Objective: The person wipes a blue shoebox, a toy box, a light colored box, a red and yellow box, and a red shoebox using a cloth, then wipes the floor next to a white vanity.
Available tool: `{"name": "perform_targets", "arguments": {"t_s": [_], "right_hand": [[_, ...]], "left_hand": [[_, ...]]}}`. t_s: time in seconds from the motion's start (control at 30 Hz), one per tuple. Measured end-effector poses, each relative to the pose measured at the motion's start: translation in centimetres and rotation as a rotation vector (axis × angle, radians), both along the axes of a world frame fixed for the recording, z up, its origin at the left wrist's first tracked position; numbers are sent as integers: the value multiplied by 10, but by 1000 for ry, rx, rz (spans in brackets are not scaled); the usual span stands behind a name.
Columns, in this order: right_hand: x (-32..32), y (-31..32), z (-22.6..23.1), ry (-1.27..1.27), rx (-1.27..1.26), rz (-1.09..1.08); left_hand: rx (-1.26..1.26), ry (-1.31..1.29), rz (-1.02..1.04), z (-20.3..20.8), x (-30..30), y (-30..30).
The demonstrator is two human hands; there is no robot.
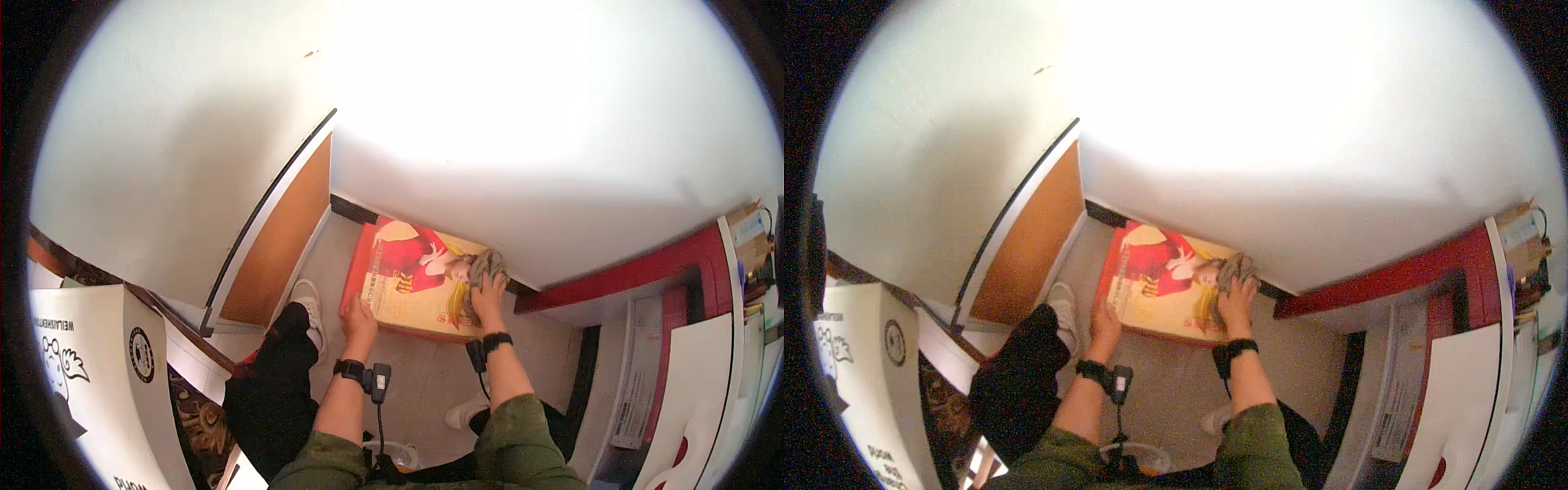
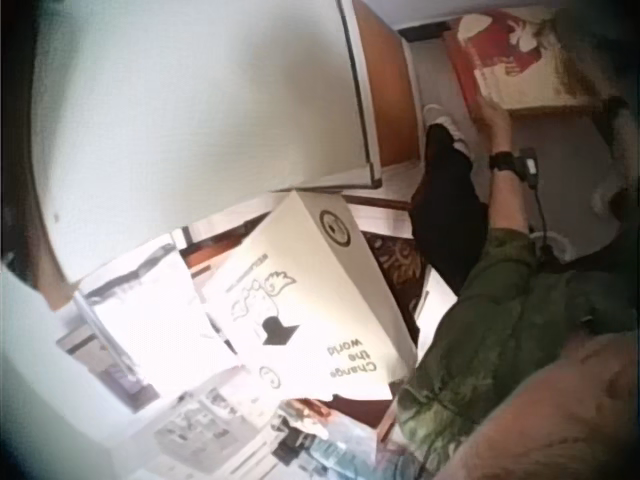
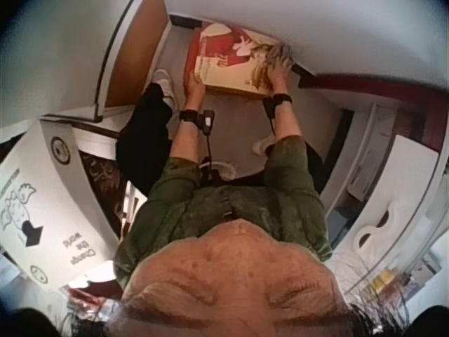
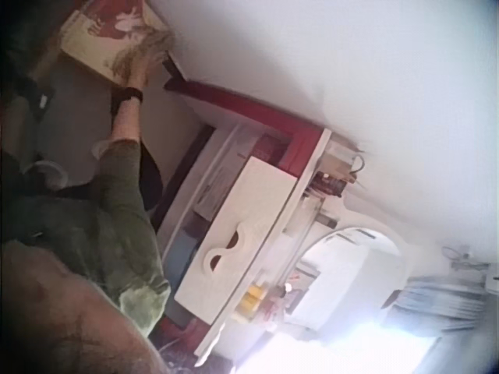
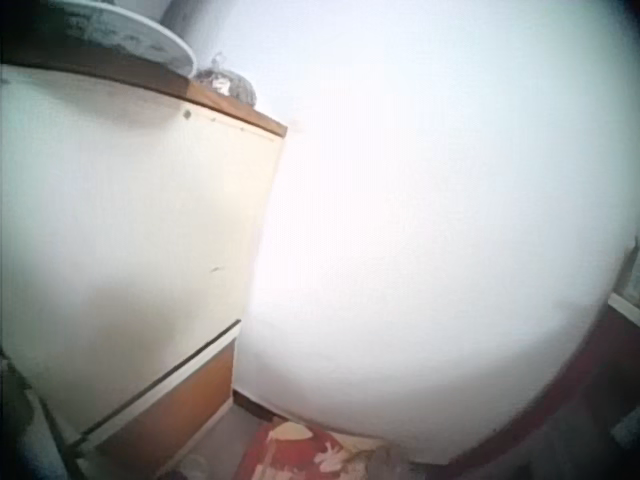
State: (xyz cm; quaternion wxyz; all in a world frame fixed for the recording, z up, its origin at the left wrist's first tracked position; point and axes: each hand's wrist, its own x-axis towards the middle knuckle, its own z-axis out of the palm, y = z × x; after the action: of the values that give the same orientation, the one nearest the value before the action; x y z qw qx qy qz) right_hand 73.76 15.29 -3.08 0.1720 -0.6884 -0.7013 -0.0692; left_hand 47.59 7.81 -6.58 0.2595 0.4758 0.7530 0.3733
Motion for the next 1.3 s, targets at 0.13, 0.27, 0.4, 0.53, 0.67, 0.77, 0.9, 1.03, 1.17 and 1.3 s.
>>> {"name": "perform_targets", "arguments": {"t_s": [0.13,0.27,0.4,0.53,0.67,0.77,0.9,1.03,1.17,1.3], "right_hand": [[-83,55,22,44,-253,40],[-178,60,27,-6,-215,392],[-182,48,31,37,-208,576],[-138,58,44,84,-295,536],[-45,64,37,80,-244,222],[25,51,24,53,-203,58],[19,6,20,361,-268,-179],[20,-55,21,605,-303,-247],[8,-109,10,586,-256,-314],[-14,-135,2,581,-173,-379]], "left_hand": [[-73,-117,48,-8,-4,-6],[-30,-82,35,2,3,-2],[-38,-111,-1,-1,4,-3],[-108,-147,0,-20,-5,-4],[3,-144,34,-23,-1,-3],[78,-130,8,-11,17,2],[37,-140,42,-16,-3,-4],[-75,-203,27,-1,1,-2],[94,-174,55,-8,2,0],[70,-215,49,-10,0,-2]]}}
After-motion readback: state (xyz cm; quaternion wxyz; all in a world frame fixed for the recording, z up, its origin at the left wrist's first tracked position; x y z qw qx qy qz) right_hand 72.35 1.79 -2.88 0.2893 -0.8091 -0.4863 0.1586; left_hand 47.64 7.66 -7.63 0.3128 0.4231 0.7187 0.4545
